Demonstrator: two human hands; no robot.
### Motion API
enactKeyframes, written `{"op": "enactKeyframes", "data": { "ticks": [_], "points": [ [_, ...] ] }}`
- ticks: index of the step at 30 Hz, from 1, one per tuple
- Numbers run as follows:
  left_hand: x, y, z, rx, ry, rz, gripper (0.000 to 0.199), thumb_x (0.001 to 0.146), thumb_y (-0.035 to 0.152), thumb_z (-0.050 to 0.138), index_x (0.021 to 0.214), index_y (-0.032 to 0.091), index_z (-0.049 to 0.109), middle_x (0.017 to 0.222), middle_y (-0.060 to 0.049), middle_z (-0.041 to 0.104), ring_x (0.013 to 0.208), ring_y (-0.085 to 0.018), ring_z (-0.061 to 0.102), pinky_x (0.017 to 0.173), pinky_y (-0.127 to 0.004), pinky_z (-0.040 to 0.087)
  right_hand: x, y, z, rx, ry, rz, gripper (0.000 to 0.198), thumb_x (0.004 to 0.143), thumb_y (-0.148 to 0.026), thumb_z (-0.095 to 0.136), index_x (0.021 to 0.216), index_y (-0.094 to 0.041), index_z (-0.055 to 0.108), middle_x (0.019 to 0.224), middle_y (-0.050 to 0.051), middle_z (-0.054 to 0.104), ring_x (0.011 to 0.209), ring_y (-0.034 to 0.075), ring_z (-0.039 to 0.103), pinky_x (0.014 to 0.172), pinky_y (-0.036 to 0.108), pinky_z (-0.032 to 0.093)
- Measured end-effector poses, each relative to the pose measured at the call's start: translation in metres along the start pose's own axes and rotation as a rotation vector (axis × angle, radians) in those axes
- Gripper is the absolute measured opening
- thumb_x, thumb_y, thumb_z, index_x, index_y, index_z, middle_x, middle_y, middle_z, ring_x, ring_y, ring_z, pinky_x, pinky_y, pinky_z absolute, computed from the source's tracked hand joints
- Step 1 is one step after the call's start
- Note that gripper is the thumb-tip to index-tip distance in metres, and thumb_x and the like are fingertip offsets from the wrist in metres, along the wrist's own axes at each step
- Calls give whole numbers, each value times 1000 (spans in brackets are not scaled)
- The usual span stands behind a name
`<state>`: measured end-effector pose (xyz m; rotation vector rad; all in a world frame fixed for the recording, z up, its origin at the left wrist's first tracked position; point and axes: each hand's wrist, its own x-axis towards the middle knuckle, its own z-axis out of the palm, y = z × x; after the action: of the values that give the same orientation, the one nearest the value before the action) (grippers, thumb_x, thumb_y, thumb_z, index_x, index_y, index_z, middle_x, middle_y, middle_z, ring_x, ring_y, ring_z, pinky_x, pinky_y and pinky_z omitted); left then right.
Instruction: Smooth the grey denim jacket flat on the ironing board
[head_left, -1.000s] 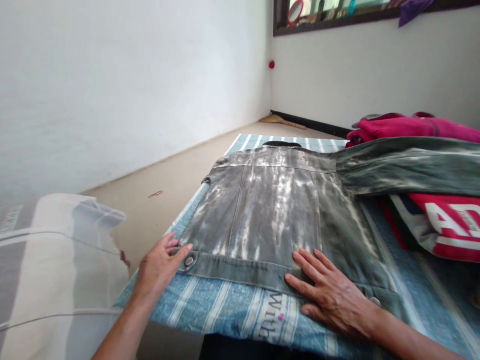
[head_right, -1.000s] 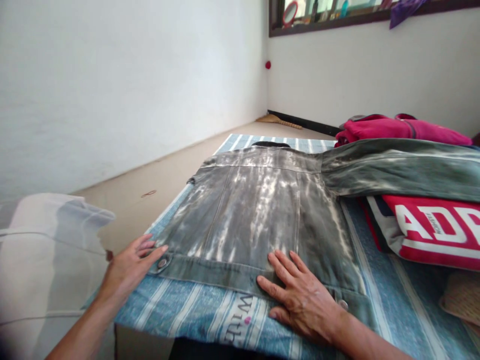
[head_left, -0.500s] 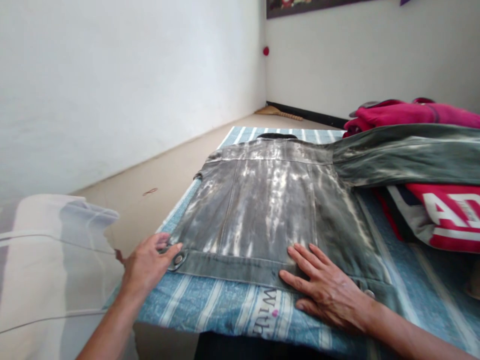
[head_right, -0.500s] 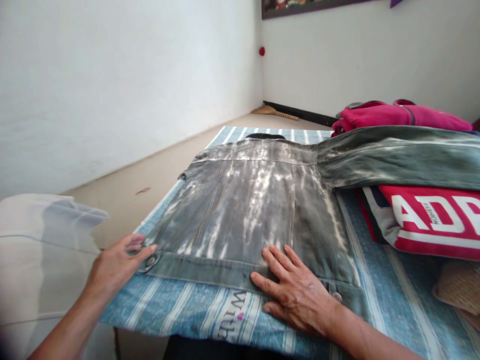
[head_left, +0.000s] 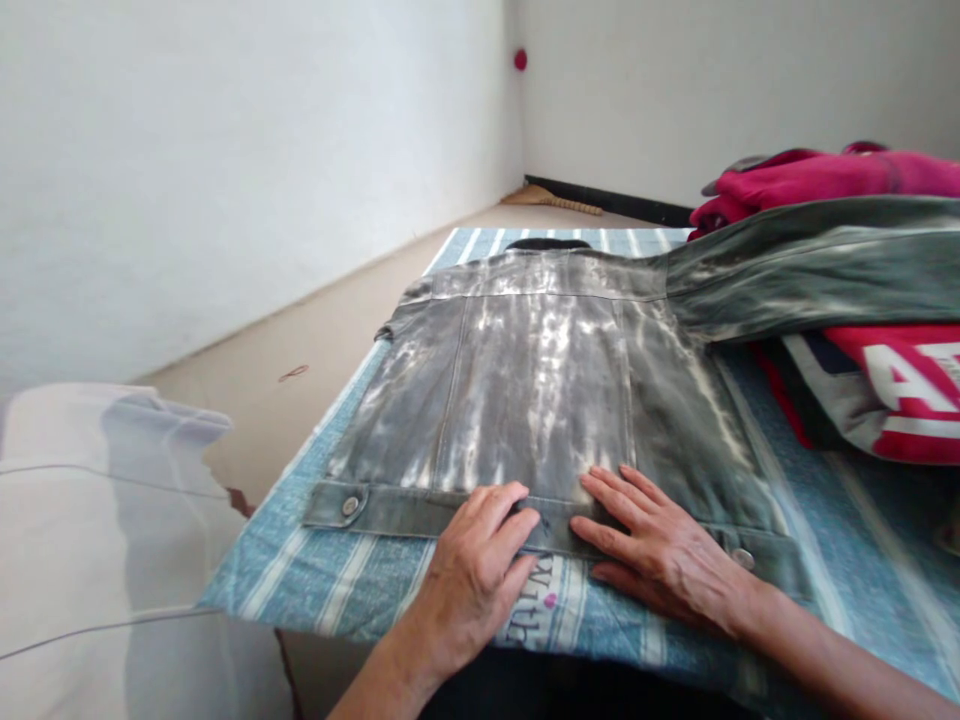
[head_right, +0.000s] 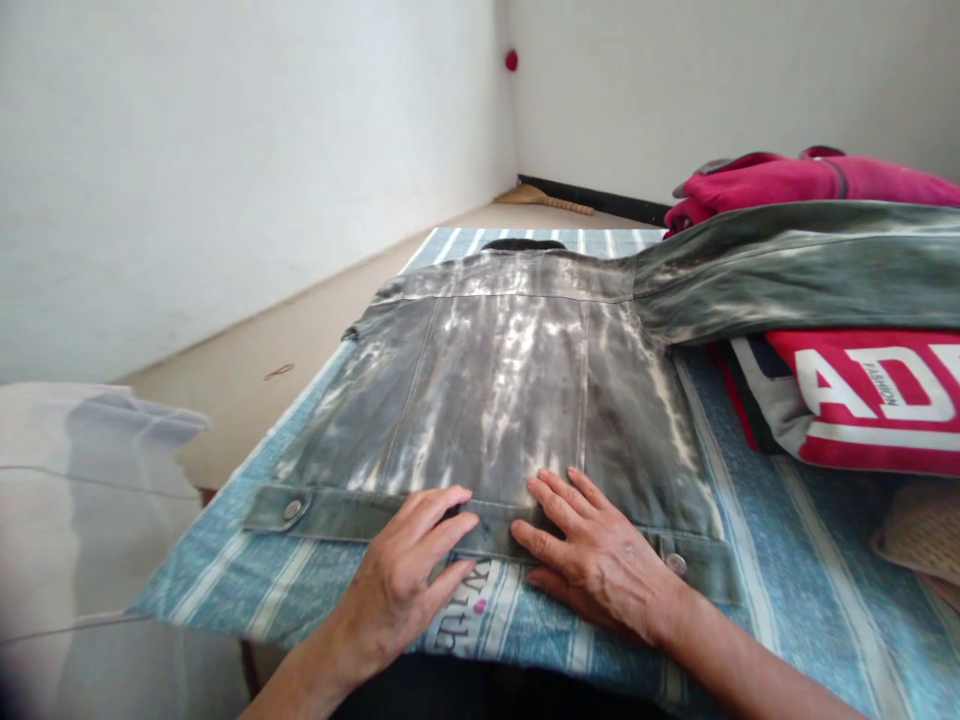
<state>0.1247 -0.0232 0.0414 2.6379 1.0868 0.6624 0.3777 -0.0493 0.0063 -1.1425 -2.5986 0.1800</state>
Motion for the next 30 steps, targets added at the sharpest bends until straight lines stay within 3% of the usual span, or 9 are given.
{"op": "enactKeyframes", "data": {
  "ticks": [5,12,17,24,30],
  "points": [
    [3,-4,-1,-56,30,-27,23,80,9,63,101,19,63,111,-10,65,102,-24,62,87,-37,55,-3,-1,1,22,104,-5,25,94,-30,58,116,-19,61,137,16,54,134,29,43,110,54,36],
    [3,1,-2,-75,45,-45,17,85,14,61,100,18,65,111,-11,66,101,-23,63,86,-35,56,-3,0,-5,61,115,-4,23,94,-31,56,113,-18,62,135,15,56,130,27,48,113,51,35],
    [0,2,0,-2,57,-17,16,87,15,60,103,15,65,113,-14,66,102,-25,63,88,-38,56,-2,-2,-7,82,110,6,23,95,-32,55,113,-19,63,133,15,57,130,28,49,112,52,36],
    [-5,6,4,62,44,-32,21,86,9,55,101,17,68,116,-14,64,105,-27,62,88,-40,57,16,-28,3,73,111,65,38,91,-31,60,128,-22,57,138,19,52,131,33,46,105,57,40],
    [-6,9,6,30,96,-35,17,87,8,55,98,16,66,118,-15,65,106,-25,62,90,-39,56,19,-32,13,85,163,92,27,93,-22,56,119,-23,62,137,17,54,132,30,47,105,55,41]
  ]
}}
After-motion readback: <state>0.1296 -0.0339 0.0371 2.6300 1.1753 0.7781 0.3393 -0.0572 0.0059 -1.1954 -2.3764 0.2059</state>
